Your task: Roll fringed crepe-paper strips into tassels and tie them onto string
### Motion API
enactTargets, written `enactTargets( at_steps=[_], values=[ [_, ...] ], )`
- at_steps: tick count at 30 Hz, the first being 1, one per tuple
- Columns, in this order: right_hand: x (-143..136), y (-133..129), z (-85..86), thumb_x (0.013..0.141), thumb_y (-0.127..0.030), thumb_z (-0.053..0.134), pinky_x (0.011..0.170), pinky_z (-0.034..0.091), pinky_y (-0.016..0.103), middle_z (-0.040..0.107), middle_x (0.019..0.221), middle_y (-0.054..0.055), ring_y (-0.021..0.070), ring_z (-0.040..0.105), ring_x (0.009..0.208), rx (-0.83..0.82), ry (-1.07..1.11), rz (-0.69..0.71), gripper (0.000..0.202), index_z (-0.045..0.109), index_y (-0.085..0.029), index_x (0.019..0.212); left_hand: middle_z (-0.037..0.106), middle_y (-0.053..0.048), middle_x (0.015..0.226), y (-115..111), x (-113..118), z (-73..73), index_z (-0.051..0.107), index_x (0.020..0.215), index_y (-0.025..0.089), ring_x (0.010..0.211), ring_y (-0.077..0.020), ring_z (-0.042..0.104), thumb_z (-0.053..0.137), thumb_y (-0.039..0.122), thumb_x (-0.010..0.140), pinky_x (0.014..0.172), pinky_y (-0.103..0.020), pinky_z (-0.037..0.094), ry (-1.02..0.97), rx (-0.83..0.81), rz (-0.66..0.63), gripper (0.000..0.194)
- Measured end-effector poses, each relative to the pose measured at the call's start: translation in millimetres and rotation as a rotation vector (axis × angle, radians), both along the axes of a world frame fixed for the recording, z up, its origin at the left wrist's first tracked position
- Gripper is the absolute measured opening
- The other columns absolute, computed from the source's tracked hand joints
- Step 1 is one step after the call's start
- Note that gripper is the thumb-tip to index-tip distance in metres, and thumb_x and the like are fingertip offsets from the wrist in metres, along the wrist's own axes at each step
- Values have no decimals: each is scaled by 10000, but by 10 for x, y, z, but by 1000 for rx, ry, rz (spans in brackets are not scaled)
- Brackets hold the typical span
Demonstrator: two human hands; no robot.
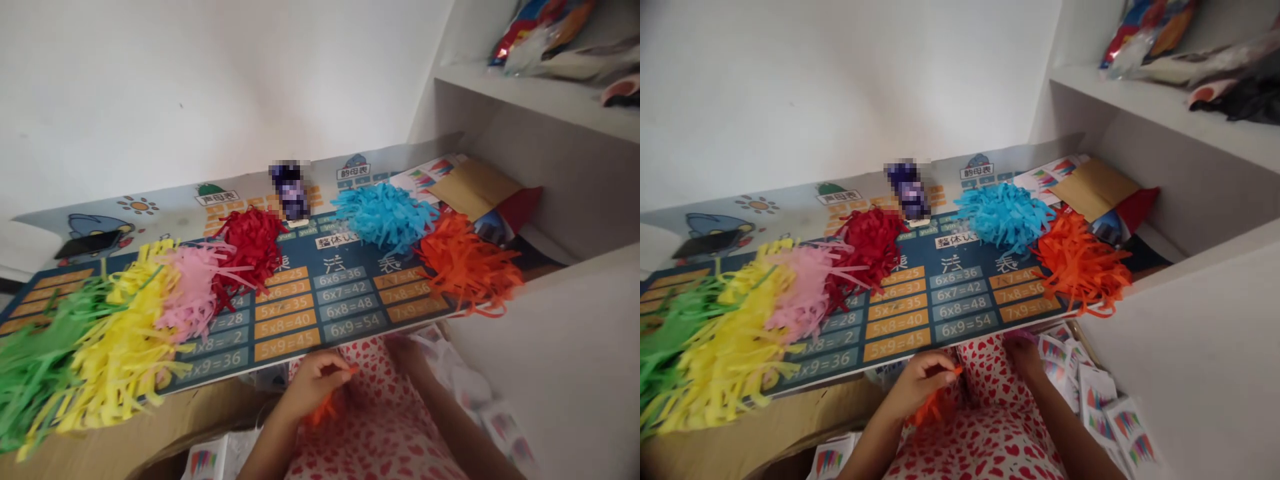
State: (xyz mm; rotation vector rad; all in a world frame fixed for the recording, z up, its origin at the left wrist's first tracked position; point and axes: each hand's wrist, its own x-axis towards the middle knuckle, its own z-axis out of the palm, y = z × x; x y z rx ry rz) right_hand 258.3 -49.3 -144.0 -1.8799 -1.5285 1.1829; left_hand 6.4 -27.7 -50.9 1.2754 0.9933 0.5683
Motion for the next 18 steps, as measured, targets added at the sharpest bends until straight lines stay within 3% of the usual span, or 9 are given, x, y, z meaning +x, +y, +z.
enactTargets(
  at_steps=[4, 8, 12, 14, 16, 18],
  values=[
    [-93, -161, 72, 833, -588, 423, 554, 461, 317, 590, 615, 48, 201, 551, 587, -6, 135, -87, 458, 635, -193, 740, 716, -57, 788, -36, 69, -36, 732, 773, 158, 733, -164, 615, 683, 392, 813, 683, -259, 450, 9, 61, -52, 243],
    [-190, -289, 238, 799, -556, 542, 611, 458, 290, 580, 658, 10, 165, 531, 621, -69, 395, -65, 364, 574, -205, 708, 741, -88, 974, -82, 149, -60, 735, 775, 174, 922, -215, 658, 706, 368, 791, 833, -303, 477, -79, 68, -33, 197],
    [-201, -232, 333, 830, -524, 508, 629, 458, 291, 571, 651, 7, 171, 536, 632, -58, 367, -58, 339, 567, -210, 717, 720, -89, 1119, -98, 199, -76, 746, 787, 190, 1026, -240, 653, 716, 364, 785, 906, -329, 466, -93, 20, -50, 176],
    [-174, -199, 260, 854, -496, 484, 658, 472, 305, 624, 737, 33, 192, 570, 685, -20, 261, -74, 317, 613, -212, 798, 718, -92, 1124, -97, 192, -91, 745, 790, 187, 1023, -241, 654, 715, 373, 788, 901, -329, 469, -110, 19, -64, 189],
    [-136, -189, 113, 850, -438, 497, 735, 488, 335, 673, 1005, 89, 232, 614, 835, 68, 97, -60, 294, 640, -209, 966, 737, -93, 1030, -94, 166, -119, 737, 784, 175, 948, -226, 663, 708, 393, 791, 852, -316, 481, -110, 29, -62, 221],
    [-92, -201, -50, 818, -350, 523, 823, 481, 367, 607, 1249, 134, 269, 612, 995, 141, -71, 2, 364, 605, -202, 1140, 744, -82, 904, -91, 131, -154, 732, 777, 164, 844, -203, 658, 695, 410, 796, 782, -294, 485, -70, 34, -58, 249]
  ],
)
